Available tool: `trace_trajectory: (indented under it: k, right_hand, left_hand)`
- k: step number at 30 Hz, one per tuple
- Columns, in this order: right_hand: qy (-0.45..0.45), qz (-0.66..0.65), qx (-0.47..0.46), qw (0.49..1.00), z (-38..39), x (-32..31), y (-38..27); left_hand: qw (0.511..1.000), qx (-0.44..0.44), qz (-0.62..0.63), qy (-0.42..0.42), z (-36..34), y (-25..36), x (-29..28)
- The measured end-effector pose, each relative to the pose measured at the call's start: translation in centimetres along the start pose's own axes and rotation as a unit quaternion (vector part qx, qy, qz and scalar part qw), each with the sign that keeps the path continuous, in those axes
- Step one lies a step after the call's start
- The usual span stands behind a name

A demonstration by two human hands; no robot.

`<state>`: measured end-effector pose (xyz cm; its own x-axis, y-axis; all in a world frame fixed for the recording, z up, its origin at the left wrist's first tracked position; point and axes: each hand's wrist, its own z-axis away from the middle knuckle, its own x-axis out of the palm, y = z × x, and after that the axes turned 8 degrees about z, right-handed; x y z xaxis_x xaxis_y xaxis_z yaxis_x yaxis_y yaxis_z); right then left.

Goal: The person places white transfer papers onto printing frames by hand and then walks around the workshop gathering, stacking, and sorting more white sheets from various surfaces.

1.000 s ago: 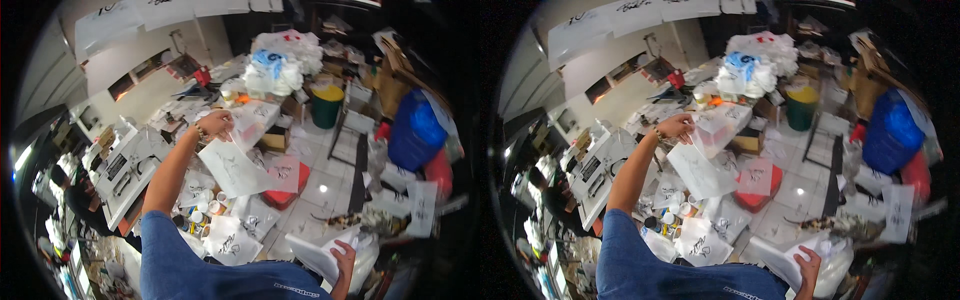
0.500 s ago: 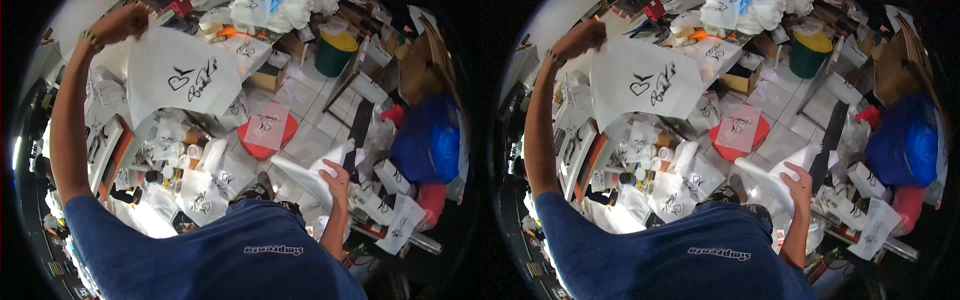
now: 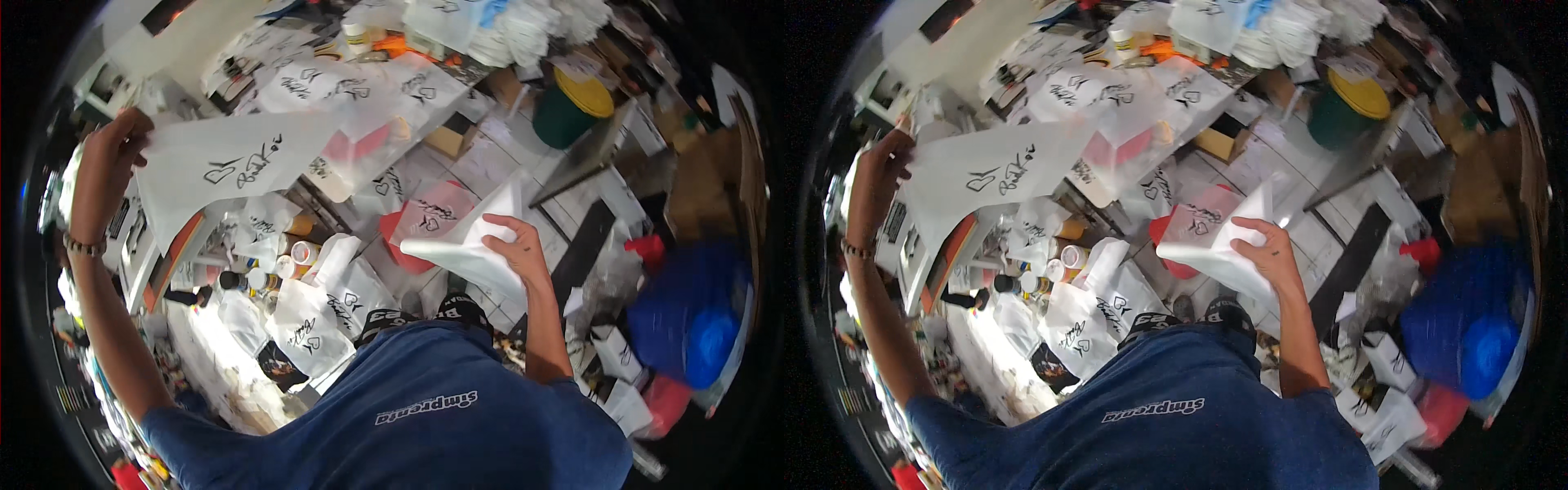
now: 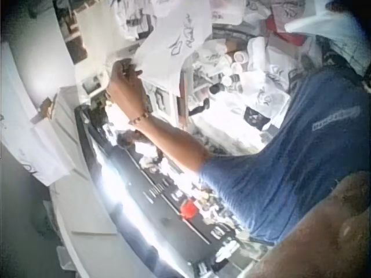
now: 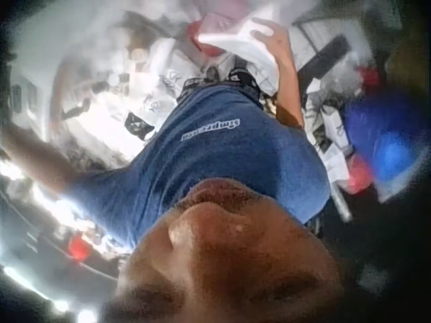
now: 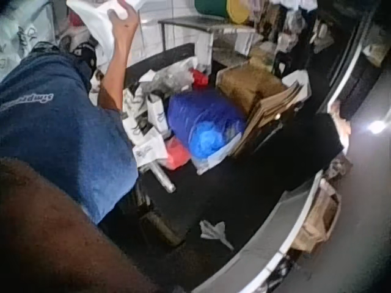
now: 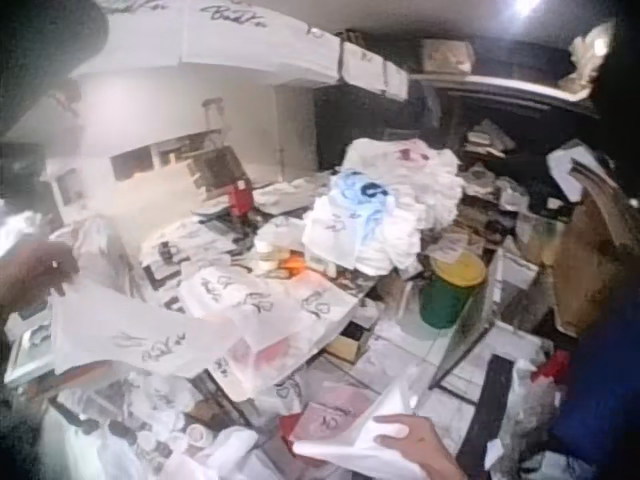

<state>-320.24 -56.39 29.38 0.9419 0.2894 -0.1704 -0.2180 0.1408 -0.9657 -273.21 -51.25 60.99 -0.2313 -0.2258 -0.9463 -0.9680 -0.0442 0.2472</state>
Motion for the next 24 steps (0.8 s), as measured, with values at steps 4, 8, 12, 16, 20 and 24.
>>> trace_trajectory:
  k: [4, 8, 12, 16, 20, 24]
  right_hand:
    - [-0.056, 0.017, -0.047, 0.997, -4.7, 0.4, -3.0]
    - [-0.136, 0.007, -0.102, 0.985, -9.1, -0.1, -7.0]
    - [-0.149, 0.096, -0.203, 0.963, -14.0, -0.5, -10.0]
    - [-0.171, 0.050, -0.287, 0.941, -16.5, 0.0, -12.3]
    - [-0.263, -0.059, -0.198, 0.942, -18.1, 1.3, -14.0]
    - [-0.282, -0.084, -0.179, 0.939, -19.7, 2.2, -14.3]
  left_hand:
    - [0.999, -0.016, -0.016, 0.039, -0.8, -0.5, -1.1]
    - [0.991, 0.045, -0.074, 0.107, -1.7, 1.8, -3.1]
    - [0.977, 0.013, -0.118, 0.179, -2.5, 5.1, -5.4]
    - [0.943, -0.071, -0.127, 0.298, -2.6, 7.5, -8.0]
    - [0.915, -0.065, -0.155, 0.366, -3.7, 7.6, -12.6]
    - [0.879, -0.043, -0.266, 0.394, -5.6, 6.8, -17.4]
